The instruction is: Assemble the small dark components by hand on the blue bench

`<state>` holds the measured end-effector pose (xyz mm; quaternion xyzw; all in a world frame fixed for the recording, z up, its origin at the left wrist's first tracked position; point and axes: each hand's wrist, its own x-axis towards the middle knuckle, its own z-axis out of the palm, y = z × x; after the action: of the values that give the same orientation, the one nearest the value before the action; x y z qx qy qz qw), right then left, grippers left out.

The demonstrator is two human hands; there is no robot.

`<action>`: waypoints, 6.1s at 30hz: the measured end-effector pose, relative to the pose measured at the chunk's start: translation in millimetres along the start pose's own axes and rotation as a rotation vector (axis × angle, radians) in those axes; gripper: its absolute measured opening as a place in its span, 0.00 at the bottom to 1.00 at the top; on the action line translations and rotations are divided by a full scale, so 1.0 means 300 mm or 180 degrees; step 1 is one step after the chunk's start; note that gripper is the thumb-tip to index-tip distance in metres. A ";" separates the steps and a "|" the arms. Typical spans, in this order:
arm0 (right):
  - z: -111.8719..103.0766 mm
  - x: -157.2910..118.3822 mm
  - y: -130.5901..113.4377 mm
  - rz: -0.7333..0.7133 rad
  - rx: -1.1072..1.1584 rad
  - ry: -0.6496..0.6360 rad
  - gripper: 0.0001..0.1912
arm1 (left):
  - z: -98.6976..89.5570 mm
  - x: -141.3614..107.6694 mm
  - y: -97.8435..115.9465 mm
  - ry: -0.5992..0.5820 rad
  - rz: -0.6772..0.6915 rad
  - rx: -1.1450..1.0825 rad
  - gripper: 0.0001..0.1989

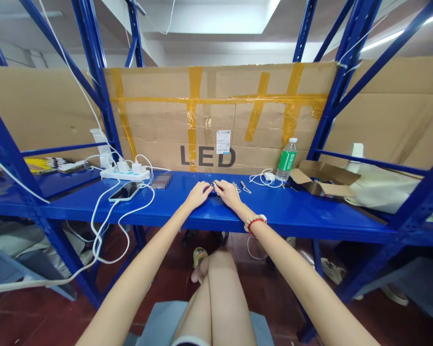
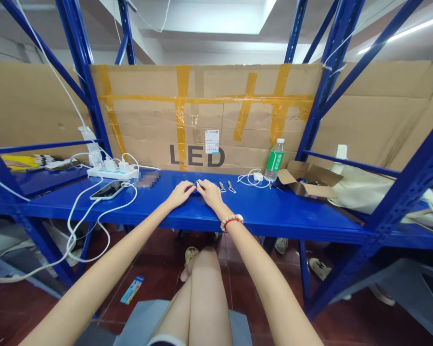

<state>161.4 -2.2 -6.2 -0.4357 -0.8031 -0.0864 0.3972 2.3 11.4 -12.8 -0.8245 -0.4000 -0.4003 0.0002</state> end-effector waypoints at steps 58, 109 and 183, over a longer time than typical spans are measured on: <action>0.002 0.000 -0.003 0.0033 -0.0229 0.0061 0.13 | -0.008 0.006 -0.006 0.0014 -0.0261 -0.0252 0.09; 0.010 0.003 -0.002 0.1367 -0.0721 -0.0409 0.15 | -0.012 -0.018 0.049 -0.0359 -0.0272 0.0749 0.09; 0.000 -0.012 0.156 0.2407 0.0541 0.0890 0.20 | -0.060 -0.046 0.090 -0.0084 -0.0284 0.0453 0.03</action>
<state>198.4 23.8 -18.5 -0.6499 -0.5289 0.0740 0.5408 3.5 -21.8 -0.9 -0.8090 -0.4637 -0.3596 0.0358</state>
